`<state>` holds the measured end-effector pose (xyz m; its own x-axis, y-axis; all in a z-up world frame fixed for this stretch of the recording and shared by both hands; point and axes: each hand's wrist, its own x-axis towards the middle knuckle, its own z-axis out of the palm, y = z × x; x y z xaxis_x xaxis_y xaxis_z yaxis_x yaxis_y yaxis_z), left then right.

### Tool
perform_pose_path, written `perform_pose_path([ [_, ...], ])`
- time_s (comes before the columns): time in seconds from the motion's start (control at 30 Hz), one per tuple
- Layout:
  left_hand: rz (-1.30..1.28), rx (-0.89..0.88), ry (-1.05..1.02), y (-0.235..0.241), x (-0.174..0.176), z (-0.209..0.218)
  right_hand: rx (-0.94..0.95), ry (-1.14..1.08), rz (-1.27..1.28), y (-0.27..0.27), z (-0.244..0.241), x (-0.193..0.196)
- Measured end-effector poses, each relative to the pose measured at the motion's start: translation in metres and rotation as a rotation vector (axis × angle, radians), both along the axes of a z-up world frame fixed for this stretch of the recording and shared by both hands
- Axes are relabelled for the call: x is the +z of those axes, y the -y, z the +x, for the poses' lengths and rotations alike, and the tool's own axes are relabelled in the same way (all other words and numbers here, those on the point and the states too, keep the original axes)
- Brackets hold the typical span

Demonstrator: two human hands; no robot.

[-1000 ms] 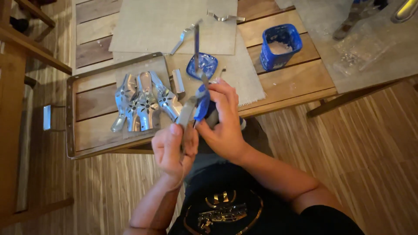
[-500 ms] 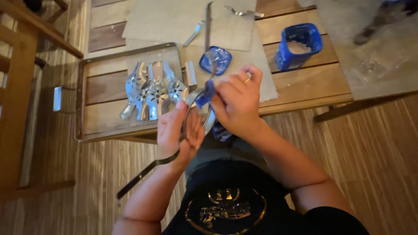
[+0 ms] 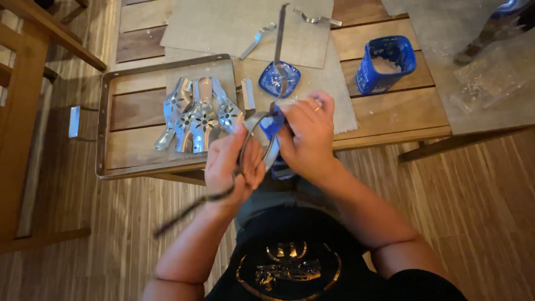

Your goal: Polishing metal components using a cloth and white polishing powder.

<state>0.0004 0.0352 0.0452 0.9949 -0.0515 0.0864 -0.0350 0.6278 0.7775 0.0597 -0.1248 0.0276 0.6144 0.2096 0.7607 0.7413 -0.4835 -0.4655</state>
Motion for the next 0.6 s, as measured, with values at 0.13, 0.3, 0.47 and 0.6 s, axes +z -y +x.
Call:
perform_pose_path([
  [0.13,-0.07,-0.111,-0.166,-0.013,0.003,0.007,-0.011,0.067,-0.109,0.002,0.011,-0.004],
  [0.3,-0.142,-0.214,-0.171,-0.024,0.0,0.025,0.0,-0.101,-0.06,0.001,0.013,-0.008],
  [0.47,-0.201,-0.011,-0.309,-0.01,-0.015,0.025,0.023,-0.285,0.054,0.002,0.01,-0.003],
  [0.6,0.084,0.199,0.006,0.014,-0.046,0.013,-0.022,-0.28,0.081,-0.004,0.006,0.0],
])
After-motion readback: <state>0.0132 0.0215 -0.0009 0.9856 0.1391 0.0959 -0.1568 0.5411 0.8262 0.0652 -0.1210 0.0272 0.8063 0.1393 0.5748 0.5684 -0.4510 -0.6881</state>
